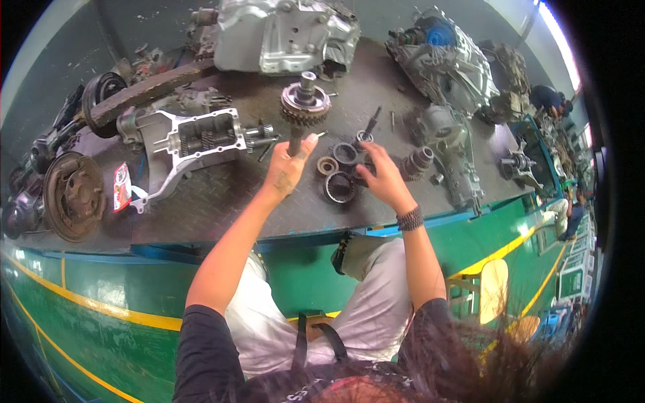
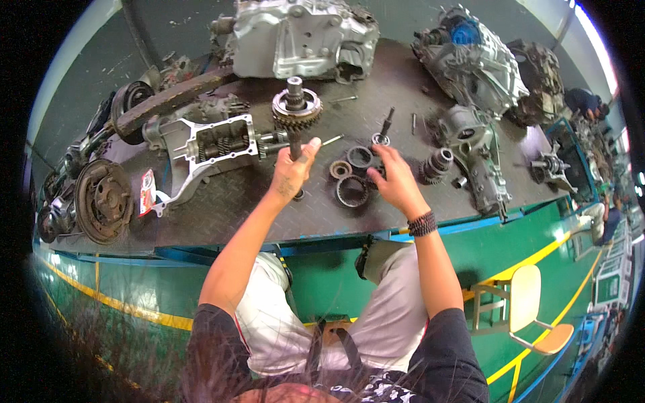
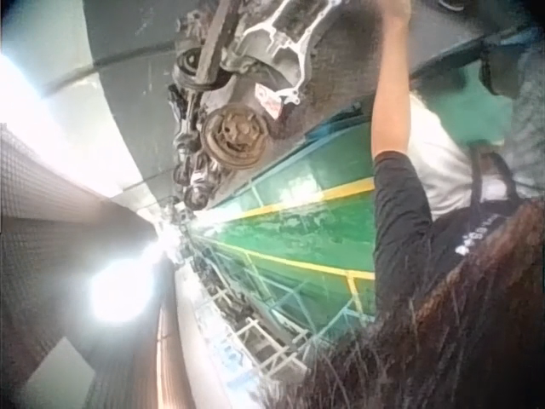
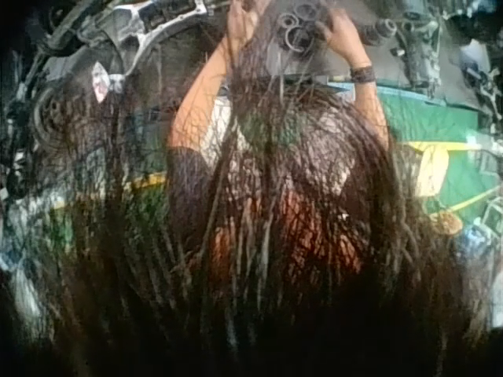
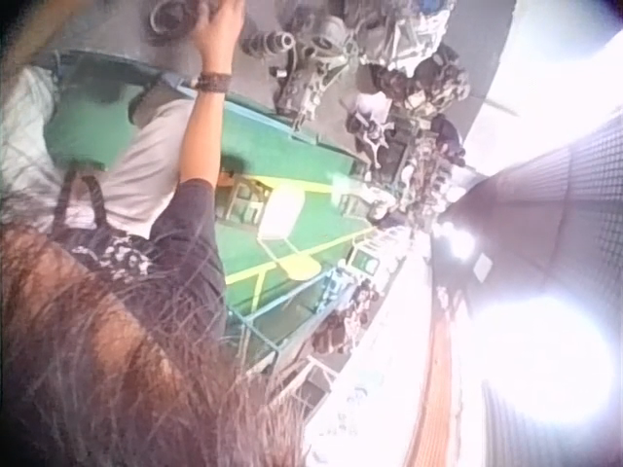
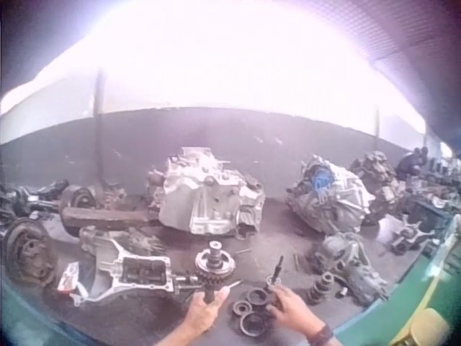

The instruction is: The person assembles gear components onto a transmission shaft by hand, sliding multiple gears and bearings onto the shaft while sitting at a workbench.

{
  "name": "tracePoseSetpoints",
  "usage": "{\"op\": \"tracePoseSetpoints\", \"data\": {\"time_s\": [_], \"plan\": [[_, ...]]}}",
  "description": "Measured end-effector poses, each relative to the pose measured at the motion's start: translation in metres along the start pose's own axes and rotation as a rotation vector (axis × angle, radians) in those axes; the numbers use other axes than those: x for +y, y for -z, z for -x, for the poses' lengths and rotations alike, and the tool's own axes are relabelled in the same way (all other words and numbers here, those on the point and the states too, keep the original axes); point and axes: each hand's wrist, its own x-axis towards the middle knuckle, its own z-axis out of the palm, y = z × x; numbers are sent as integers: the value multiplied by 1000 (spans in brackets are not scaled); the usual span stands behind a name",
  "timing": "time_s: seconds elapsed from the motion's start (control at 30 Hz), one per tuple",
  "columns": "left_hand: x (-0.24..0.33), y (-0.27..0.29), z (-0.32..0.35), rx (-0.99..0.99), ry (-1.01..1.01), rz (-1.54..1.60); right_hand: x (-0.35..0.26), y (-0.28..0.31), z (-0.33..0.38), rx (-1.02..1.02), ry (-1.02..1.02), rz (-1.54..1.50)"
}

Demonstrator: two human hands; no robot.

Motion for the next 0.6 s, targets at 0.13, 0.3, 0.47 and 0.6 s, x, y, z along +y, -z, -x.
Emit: {"op": "tracePoseSetpoints", "data": {"time_s": [0.13,0.3,0.47,0.6], "plan": [[-4,-1,0,-49,-19,2,-81,22,-38,136,-11,-300],[-20,8,-3,-43,-43,8,-162,31,-93,31,170,-530],[-15,3,5,-14,-99,118,-166,17,-110,121,271,-562],[-7,4,6,-13,-40,141,-177,27,-132,391,393,-574]]}}
